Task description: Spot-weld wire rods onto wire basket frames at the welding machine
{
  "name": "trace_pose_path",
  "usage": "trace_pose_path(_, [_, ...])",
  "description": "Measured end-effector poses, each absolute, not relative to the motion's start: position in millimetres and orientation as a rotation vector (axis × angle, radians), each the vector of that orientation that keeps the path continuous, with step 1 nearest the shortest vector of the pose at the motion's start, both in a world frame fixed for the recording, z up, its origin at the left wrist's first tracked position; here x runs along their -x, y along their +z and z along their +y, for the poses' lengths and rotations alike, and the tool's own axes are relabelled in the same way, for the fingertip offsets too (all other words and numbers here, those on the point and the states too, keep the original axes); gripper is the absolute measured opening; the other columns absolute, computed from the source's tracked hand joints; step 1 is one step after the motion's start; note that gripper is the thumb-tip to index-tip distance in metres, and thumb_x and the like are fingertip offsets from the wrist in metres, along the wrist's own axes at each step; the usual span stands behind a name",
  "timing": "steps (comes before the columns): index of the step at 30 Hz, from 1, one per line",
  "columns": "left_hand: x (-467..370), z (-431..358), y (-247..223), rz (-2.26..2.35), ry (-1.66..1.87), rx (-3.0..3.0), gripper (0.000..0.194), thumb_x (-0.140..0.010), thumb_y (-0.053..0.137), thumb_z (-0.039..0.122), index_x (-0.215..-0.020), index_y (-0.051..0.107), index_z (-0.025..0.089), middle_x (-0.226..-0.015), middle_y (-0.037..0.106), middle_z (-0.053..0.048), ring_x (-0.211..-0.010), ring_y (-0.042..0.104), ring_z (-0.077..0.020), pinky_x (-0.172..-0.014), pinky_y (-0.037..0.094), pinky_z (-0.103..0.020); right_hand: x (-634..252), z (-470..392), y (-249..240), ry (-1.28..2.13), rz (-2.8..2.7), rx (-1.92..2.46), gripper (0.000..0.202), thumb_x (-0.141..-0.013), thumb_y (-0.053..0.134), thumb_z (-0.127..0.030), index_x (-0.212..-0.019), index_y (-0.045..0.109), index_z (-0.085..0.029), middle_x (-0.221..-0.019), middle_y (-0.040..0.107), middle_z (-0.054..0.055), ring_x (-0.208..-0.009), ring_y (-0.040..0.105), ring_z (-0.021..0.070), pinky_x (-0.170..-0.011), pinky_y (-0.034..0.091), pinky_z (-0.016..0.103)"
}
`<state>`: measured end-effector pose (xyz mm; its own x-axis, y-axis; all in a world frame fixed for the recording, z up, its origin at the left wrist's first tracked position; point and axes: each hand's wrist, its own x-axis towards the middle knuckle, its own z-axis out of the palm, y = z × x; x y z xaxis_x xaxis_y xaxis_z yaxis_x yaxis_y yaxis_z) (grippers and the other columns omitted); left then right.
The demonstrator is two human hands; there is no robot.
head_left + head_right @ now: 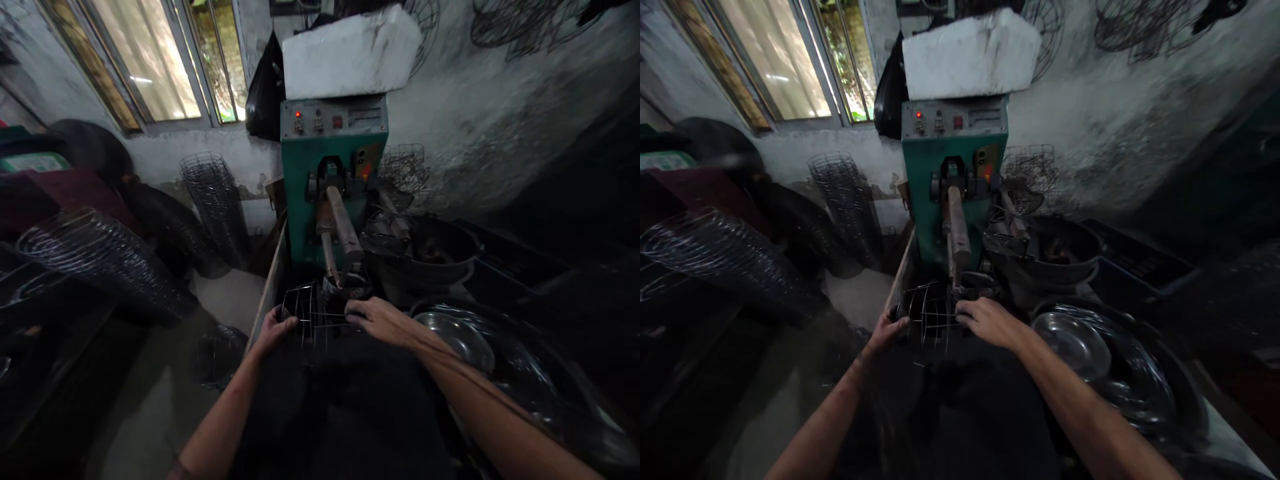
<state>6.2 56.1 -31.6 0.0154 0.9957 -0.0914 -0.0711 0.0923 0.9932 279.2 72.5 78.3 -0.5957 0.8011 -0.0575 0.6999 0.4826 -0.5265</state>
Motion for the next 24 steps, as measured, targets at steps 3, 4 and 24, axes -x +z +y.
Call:
trace_pose_path(3, [-17,61,-25,1.228,1.171,-1.150,0.050,-0.054,0.078,0.053,-0.061,0.044,0.017,-0.055,0.038,0.007,-0.053,0.034,-0.0069,-0.051,0.030,-0.021,-285,78,74,0.740,-2.560,1.314,0.023,-0.088,0.048,-0.028,-0.099,0.069,-0.024,-0.087,0.072,0.004,-0.077,0.064,0.0201,-0.070,0.042,0.028])
trace_pose_path(4, [-19,63,-23,1.238,1.167,-1.161,0.049,-0.054,0.078,0.052,-0.060,0.044,0.017,-0.055,0.037,0.007,-0.053,0.033,-0.0070,-0.051,0.030,-0.022,-287,81,72,0.739,-2.567,1.325,0.025,-0.088,0.048,-0.027,-0.101,0.069,-0.024,-0.089,0.072,0.004,-0.080,0.065,0.0210,-0.071,0.042,0.028])
trace_pose_path(24, [-75,112,-35,1.378,1.159,-1.195,0.046,-0.055,0.079,0.051,-0.066,0.052,0.016,-0.060,0.048,0.004,-0.056,0.041,-0.0093,-0.053,0.035,-0.022,-346,142,26,0.963,-2.506,1.122,0.048,-0.076,0.044,-0.005,-0.117,0.066,-0.017,-0.117,0.067,0.005,-0.109,0.062,0.0222,-0.098,0.045,0.035])
